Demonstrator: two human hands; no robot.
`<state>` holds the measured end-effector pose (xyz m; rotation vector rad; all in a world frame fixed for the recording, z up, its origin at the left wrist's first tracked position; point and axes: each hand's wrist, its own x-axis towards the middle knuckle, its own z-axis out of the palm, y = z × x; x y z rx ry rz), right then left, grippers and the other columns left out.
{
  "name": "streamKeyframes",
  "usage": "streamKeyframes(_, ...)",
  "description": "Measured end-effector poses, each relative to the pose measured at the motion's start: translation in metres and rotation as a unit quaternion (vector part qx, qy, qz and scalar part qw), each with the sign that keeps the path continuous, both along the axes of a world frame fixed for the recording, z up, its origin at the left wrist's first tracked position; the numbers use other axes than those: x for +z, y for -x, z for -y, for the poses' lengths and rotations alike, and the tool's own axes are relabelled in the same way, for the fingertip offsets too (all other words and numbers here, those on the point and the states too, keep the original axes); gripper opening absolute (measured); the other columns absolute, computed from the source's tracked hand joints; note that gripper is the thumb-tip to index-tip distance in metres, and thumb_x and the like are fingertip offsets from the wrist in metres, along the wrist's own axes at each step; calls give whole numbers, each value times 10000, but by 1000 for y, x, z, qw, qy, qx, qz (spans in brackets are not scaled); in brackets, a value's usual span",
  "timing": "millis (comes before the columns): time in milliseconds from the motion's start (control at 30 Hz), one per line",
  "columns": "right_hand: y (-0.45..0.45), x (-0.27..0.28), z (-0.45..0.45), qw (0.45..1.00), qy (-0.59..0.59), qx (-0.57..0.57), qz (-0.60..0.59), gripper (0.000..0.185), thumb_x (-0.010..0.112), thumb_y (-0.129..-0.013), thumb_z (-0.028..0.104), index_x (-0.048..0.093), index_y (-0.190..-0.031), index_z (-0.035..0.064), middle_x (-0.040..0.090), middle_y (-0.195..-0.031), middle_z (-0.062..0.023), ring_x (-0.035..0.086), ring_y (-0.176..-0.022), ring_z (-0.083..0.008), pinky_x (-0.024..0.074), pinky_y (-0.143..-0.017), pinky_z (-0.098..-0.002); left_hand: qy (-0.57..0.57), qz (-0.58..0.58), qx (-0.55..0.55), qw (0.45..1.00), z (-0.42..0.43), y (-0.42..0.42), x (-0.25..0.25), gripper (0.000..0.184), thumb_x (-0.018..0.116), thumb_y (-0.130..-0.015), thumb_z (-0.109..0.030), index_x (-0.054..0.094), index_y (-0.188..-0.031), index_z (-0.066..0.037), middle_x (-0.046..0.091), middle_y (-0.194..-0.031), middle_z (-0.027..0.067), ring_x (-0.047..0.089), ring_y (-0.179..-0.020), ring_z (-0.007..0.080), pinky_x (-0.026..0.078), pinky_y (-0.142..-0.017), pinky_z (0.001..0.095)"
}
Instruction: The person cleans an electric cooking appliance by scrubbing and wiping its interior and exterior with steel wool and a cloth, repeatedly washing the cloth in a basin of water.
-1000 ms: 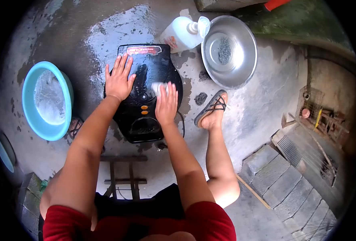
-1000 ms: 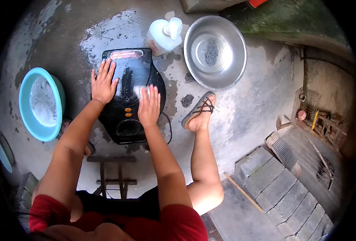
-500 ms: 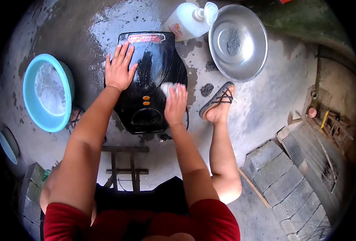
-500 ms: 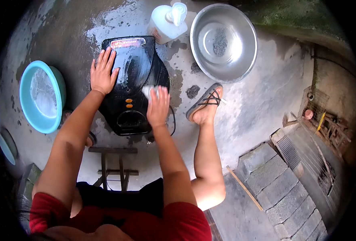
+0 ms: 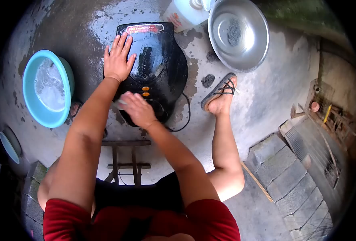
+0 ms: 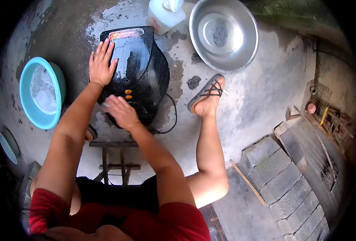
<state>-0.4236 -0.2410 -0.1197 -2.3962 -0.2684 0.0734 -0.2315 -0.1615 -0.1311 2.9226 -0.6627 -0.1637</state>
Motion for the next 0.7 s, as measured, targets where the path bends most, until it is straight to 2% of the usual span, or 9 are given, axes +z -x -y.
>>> streamKeyframes(100,27,15,40,996,15,-87,-16,343,549,-845,74,612,-1176,138,507,-1341,-86,431,-1289,-264,333,-1064,-428,-8,-12,-3,1000,1,-1,1,599,441,-923,-407,255,-1472,-255,180,-1550,-3,174,-1422,211,194,-1114,490)
streamKeyframes(233,79,10,19,953,52,-292,-63,420,535,-863,48,516,-1281,83,392,-1415,-175,352,-1317,-380,297,-1080,-456,-22,-64,-10,998,-2,-2,3,608,428,-935,-425,220,-1481,-256,123,-1562,-2,127,-1434,220,171,-1115,524)
streamKeyframes(300,79,11,-17,916,40,-390,-86,488,528,-877,47,423,-1353,49,258,-1472,-235,302,-1320,-448,271,-1091,-472,-38,-196,-12,980,-1,-11,35,652,480,-920,-433,203,-1483,-255,81,-1569,3,74,-1443,211,142,-1120,545)
streamKeyframes(367,68,5,-52,870,31,-486,-76,500,520,-884,46,402,-1370,50,177,-1504,-232,266,-1336,-455,261,-1097,-462,-96,-252,-50,962,-7,-18,74,605,537,-905,-382,320,-1444,-213,151,-1550,82,177,-1422,255,210,-1115,496)
streamKeyframes(433,57,14,-86,804,-154,-564,-107,510,502,-895,44,377,-1389,47,110,-1519,-240,209,-1363,-449,246,-1106,-442,-1,-283,-62,957,-32,-19,84,543,558,-900,-342,407,-1387,-155,273,-1489,144,300,-1359,297,279,-1088,448)
streamKeyframes(467,54,12,-103,808,-137,-561,-117,519,490,-903,51,356,-1404,44,57,-1527,-241,192,-1377,-432,239,-1109,-417,48,-296,-67,952,-46,-23,87,514,568,-898,-322,450,-1359,-127,333,-1458,176,362,-1328,318,314,-1074,424)
streamKeyframes(567,41,2,-139,805,-212,-527,-172,521,504,-910,86,354,-1406,34,210,-1502,-227,270,-1361,-396,242,-1102,-380,106,-313,-115,937,-85,-23,155,447,561,-906,-292,514,-1283,-57,485,-1319,210,489,-1198,358,391,-1007,378)
streamKeyframes(633,19,18,-135,468,-679,-527,-204,486,453,-916,101,379,-1393,52,497,-1332,-142,496,-1192,-329,371,-1029,-395,103,-304,-130,938,-118,-22,193,443,557,-911,-289,514,-1280,-47,543,-1236,209,532,-1141,343,415,-975,390)
streamKeyframes(700,1,84,-115,369,-802,-392,-258,438,428,-903,132,440,-1333,50,495,-1335,-140,514,-1179,-304,388,-1011,-464,104,-340,-90,930,-153,-23,211,451,555,-914,-294,507,-1289,-48,549,-1236,204,540,-1141,325,412,-977,378)
